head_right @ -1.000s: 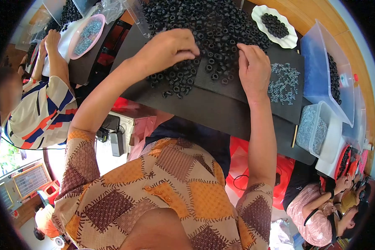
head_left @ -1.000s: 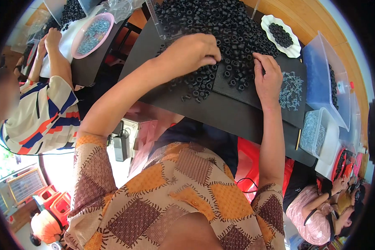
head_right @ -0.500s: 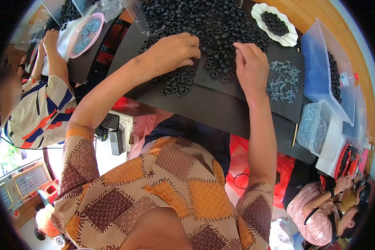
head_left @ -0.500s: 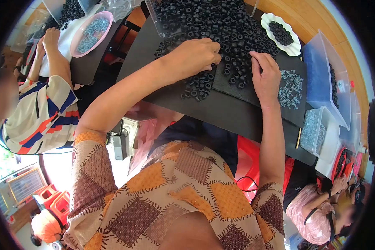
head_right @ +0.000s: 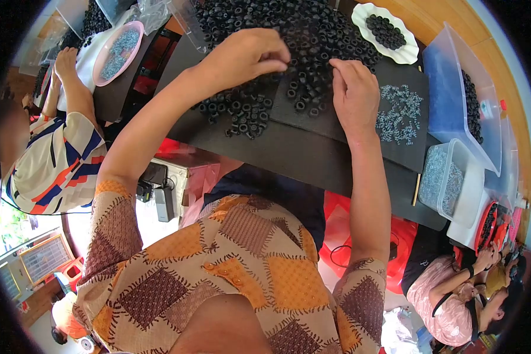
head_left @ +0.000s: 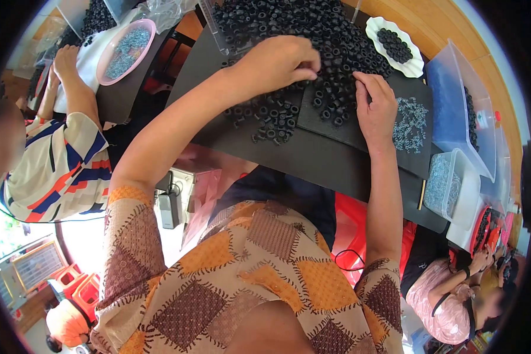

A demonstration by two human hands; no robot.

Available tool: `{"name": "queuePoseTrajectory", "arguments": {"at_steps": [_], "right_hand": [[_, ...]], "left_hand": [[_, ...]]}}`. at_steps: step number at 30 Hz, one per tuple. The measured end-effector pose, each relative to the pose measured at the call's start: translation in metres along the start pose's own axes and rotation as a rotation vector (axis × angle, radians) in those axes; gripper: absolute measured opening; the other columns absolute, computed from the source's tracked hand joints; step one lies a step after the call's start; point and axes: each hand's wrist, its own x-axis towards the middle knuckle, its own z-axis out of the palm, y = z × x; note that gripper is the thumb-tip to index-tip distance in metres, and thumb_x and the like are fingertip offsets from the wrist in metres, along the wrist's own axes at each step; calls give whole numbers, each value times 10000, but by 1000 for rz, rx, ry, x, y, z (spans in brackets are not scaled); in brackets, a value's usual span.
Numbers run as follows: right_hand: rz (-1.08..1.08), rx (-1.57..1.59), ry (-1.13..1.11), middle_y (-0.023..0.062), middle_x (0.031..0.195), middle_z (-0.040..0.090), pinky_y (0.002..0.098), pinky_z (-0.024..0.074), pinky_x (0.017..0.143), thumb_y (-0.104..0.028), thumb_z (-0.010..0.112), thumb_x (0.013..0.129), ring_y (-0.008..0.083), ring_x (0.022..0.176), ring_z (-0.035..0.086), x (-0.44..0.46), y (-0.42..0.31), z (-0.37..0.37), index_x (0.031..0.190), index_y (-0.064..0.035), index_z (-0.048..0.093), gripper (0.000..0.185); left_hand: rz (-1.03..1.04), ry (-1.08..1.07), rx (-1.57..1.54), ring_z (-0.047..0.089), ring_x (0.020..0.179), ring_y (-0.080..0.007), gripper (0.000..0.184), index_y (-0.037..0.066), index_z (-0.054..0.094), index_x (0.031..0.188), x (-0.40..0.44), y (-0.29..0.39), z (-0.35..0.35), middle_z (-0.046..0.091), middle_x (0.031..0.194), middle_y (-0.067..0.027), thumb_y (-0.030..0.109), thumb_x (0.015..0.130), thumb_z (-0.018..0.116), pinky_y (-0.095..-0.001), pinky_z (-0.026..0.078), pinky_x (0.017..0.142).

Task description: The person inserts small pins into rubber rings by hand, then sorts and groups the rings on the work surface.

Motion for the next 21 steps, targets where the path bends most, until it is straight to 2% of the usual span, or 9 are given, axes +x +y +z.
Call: {"name": "queuePoseTrajectory", "arguments": {"at_steps": [3, 6, 9, 16, 21], "right_hand": [[6, 12, -17, 75, 967, 704, 394, 500, 794, -64, 670, 912, 280, 896, 676, 1, -5, 4, 1061, -82, 727, 161], [-2, -2, -50, 94, 967, 709, 368, 525, 812, -50, 679, 923, 285, 900, 689, 1, -8, 2, 1072, -61, 726, 157], [-6, 14, -23, 72, 966, 704, 393, 500, 791, -64, 671, 913, 278, 888, 672, 0, -3, 4, 1053, -78, 727, 152], [1, 13, -18, 74, 955, 702, 394, 505, 798, -64, 673, 913, 276, 895, 672, 0, -4, 4, 1053, -74, 728, 151], [-13, 18, -4, 75, 950, 706, 395, 512, 800, -63, 675, 913, 276, 889, 676, 0, -5, 2, 1043, -74, 730, 142]], "left_hand": [[-57, -89, 243, 631, 1009, -244, 227, 103, 739, 973, -21, 14, -1, 618, 976, -48, 200, 786, 825, -394, 553, 841], [-33, -69, 305, 629, 1005, -253, 230, 88, 742, 951, -23, 9, 5, 621, 982, -49, 203, 773, 833, -390, 548, 855], [-31, -91, 313, 623, 1009, -259, 229, 76, 747, 938, -21, 9, 9, 622, 977, -53, 194, 763, 837, -392, 544, 868], [-74, -98, 239, 628, 1008, -259, 120, 92, 745, 923, -17, 7, 8, 644, 978, -39, 150, 824, 779, -395, 544, 869], [-46, 2, 199, 635, 1007, -273, 88, 81, 735, 926, -23, 3, 3, 660, 982, -47, 132, 856, 749, -397, 538, 867]]}}
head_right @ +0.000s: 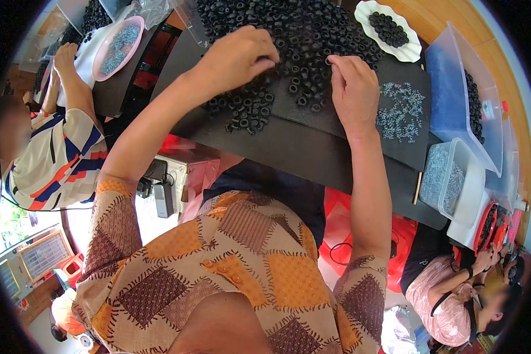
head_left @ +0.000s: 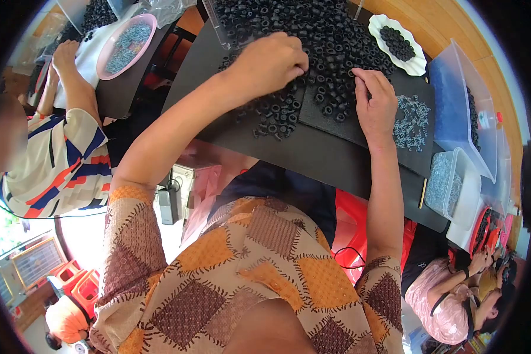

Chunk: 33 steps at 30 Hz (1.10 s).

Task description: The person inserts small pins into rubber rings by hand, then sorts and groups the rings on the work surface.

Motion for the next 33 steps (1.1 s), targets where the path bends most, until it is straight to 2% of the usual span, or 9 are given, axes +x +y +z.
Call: {"name": "queuePoseTrajectory", "arguments": {"at_steps": [3, 10, 15, 21, 26, 33], "right_hand": [[17, -7, -9, 76, 950, 708, 392, 516, 800, -63, 676, 912, 277, 894, 677, 0, -1, 0, 1039, -74, 732, 139], [-26, 27, 24, 66, 962, 709, 384, 519, 801, -69, 711, 887, 272, 894, 677, 2, -9, -3, 1043, -82, 728, 157], [-117, 95, 24, 52, 975, 702, 373, 525, 804, -65, 753, 845, 261, 900, 671, 4, -22, -2, 1032, -91, 725, 191], [-267, 250, -167, 31, 990, 679, 377, 530, 801, -74, 787, 777, 246, 922, 653, 1, -46, -3, 950, -90, 712, 189], [-293, 254, -401, 23, 1146, 646, 391, 463, 897, -120, 827, 732, 248, 1095, 598, -3, -65, -1, 924, -100, 718, 221], [-271, 144, -467, 32, 1079, 613, 394, 452, 893, -149, 823, 744, 244, 1078, 577, -5, -72, 1, 938, -91, 732, 222]], "left_hand": [[-8, 42, -46, 638, 993, -283, 92, 70, 727, 929, -6, -8, -13, 661, 959, -54, 133, 865, 746, -401, 531, 865], [-80, -9, -111, 639, 979, -294, 119, 54, 735, 956, -43, 3, -42, 697, 998, -72, 122, 862, 758, -395, 515, 862], [-165, 100, -155, 632, 960, -285, 146, 51, 747, 979, -67, 10, -49, 695, 983, -73, 79, 839, 772, -375, 514, 858], [-215, 55, -142, 620, 941, -272, 159, 54, 747, 979, -98, 16, -55, 689, 980, -62, 59, 824, 779, -369, 513, 842], [-130, 82, -135, 611, 941, -270, 188, 78, 753, 985, -93, 33, -45, 672, 996, -47, 97, 800, 787, -383, 517, 837], [-59, -94, -45, 599, 999, -268, 216, 89, 756, 1019, -69, 31, -20, 637, 1012, -56, 164, 818, 778, -395, 515, 887]]}}
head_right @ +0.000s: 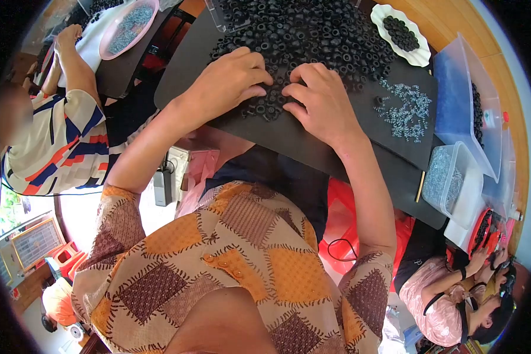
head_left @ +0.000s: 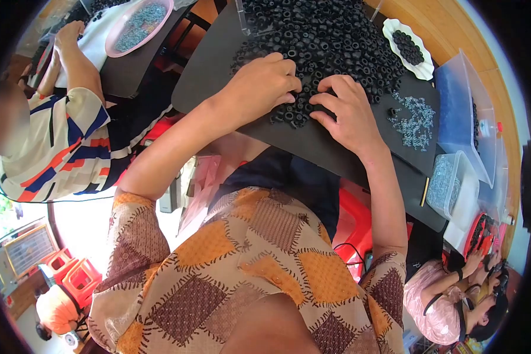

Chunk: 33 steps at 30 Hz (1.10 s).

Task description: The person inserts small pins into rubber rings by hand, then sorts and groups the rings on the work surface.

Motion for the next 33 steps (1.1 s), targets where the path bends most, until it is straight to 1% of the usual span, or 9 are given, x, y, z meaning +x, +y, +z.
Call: {"name": "queuePoseTrajectory", "arguments": {"at_steps": [14, 18, 21, 24, 27, 28, 30, 31, 33], "right_hand": [[3, 41, -2, 27, 1047, 606, 388, 448, 901, -135, 816, 745, 240, 1061, 573, 6, -4, 7, 954, -86, 728, 232], [34, 59, 118, 34, 1042, 629, 388, 468, 900, -120, 810, 740, 254, 1040, 597, 7, 5, -3, 962, -87, 712, 245], [110, -5, 263, 43, 1046, 658, 399, 492, 909, -102, 803, 742, 269, 1033, 616, 5, 24, -20, 973, -90, 711, 249], [221, -65, 320, 54, 1062, 680, 390, 496, 925, -96, 794, 787, 281, 1041, 628, 1, 48, -28, 984, -67, 724, 211], [260, -131, 357, 60, 1066, 686, 391, 500, 923, -96, 791, 806, 285, 1053, 632, 0, 60, -26, 1009, -60, 731, 215], [277, -153, 363, 59, 1071, 687, 391, 501, 925, -95, 790, 809, 285, 1059, 632, 0, 61, -26, 1019, -61, 733, 220], [269, -212, 451, 59, 1080, 688, 390, 503, 932, -87, 785, 813, 286, 1068, 631, 0, 56, -25, 1042, -72, 738, 234], [265, -240, 494, 59, 1085, 689, 390, 504, 936, -82, 783, 814, 286, 1072, 630, 0, 52, -24, 1053, -77, 741, 243], [223, -147, 469, 60, 1090, 689, 386, 506, 939, -73, 779, 815, 285, 1075, 630, -3, 42, -26, 1069, -89, 743, 256]], "left_hand": [[8, -94, 83, 601, 998, -278, 234, 64, 751, 1013, 7, -1, -4, 645, 1008, -75, 177, 810, 780, -393, 515, 899], [7, -111, 82, 604, 1008, -280, 221, 66, 747, 1008, 8, -3, -7, 649, 1010, -73, 176, 818, 773, -395, 518, 893], [26, -34, 37, 635, 962, -291, 212, 62, 740, 1008, 15, -9, -8, 662, 967, -83, 185, 837, 767, -410, 531, 861], [25, 13, -127, 679, 900, -319, 238, 52, 726, 1052, 39, -11, -8, 698, 938, -103, 196, 866, 759, -412, 553, 826], [123, 90, -226, 715, 860, -321, 278, 42, 705, 1112, 69, -7, 6, 734, 939, -120, 202, 890, 754, -403, 569, 792], [102, 90, -285, 721, 869, -310, 280, 40, 704, 1116, 77, -5, 8, 740, 951, -123, 200, 893, 754, -397, 571, 790], [61, 90, -403, 733, 886, -290, 282, 35, 702, 1124, 89, -1, 10, 753, 975, -130, 197, 899, 753, -384, 573, 787], [77, 137, -397, 737, 884, -271, 246, 25, 716, 1079, 88, -3, 8, 756, 969, -130, 187, 899, 756, -377, 572, 779], [85, 118, -356, 732, 875, -287, 227, 22, 722, 1058, 73, -9, -4, 752, 965, -125, 177, 896, 756, -378, 572, 778]]}}
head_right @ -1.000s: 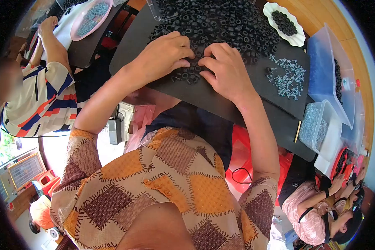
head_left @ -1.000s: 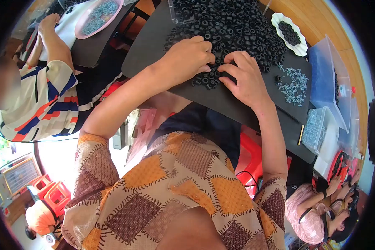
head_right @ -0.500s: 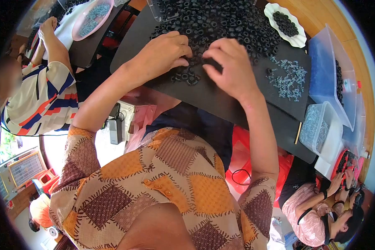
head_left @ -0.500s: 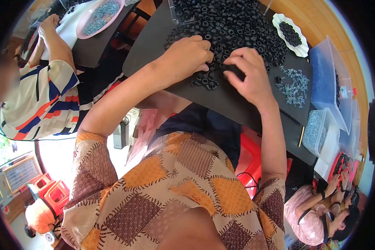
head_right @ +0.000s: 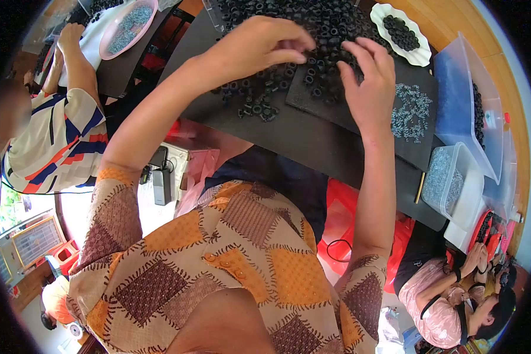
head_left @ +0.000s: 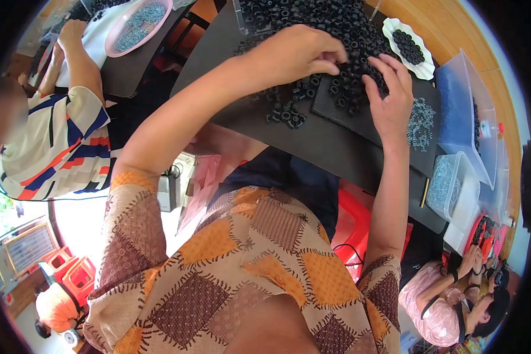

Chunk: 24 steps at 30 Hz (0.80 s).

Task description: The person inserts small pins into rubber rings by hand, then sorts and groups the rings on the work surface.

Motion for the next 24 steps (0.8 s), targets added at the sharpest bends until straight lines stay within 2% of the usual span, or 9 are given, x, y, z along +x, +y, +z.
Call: {"name": "queuePoseTrajectory", "arguments": {"at_steps": [2, 5, 8, 14, 24], "right_hand": [[-7, 104, -82, 60, 1083, 687, 382, 512, 929, -51, 779, 800, 282, 1062, 629, -4, -20, -6, 1049, -102, 744, 257], [-204, 279, -222, 37, 1066, 682, 390, 509, 884, -42, 785, 750, 266, 1027, 624, -6, -41, 9, 970, -96, 737, 231], [-257, 274, -348, 28, 1057, 668, 392, 495, 881, -52, 783, 746, 254, 1036, 611, -5, -61, 19, 969, -93, 739, 231], [-206, 245, -381, 26, 1054, 650, 393, 481, 893, -91, 785, 761, 252, 1059, 591, -5, -61, 22, 975, -98, 747, 217], [-146, 204, -471, 37, 1004, 597, 392, 447, 837, -165, 835, 721, 245, 998, 569, -23, -93, 21, 927, -78, 726, 249]], "left_hand": [[4, -84, 94, 703, 902, -317, 206, 28, 730, 1042, -23, -4, -17, 734, 957, -109, 137, 869, 757, -397, 557, 825], [-70, -211, 258, 657, 988, -320, 211, 49, 738, 1040, -58, -1, -30, 700, 985, -97, 112, 840, 754, -422, 530, 884], [-157, -227, 346, 619, 1057, -309, 218, 64, 742, 1038, -75, 9, -31, 664, 1015, -86, 109, 825, 752, -435, 510, 919], [-147, -231, 381, 618, 1065, -301, 221, 72, 746, 1047, -78, 6, -25, 633, 1011, -89, 133, 834, 749, -417, 522, 914], [-164, -317, 421, 618, 1079, -286, 177, 68, 752, 992, -68, 7, -26, 634, 1011, -88, 157, 839, 739, -398, 533, 914]]}}
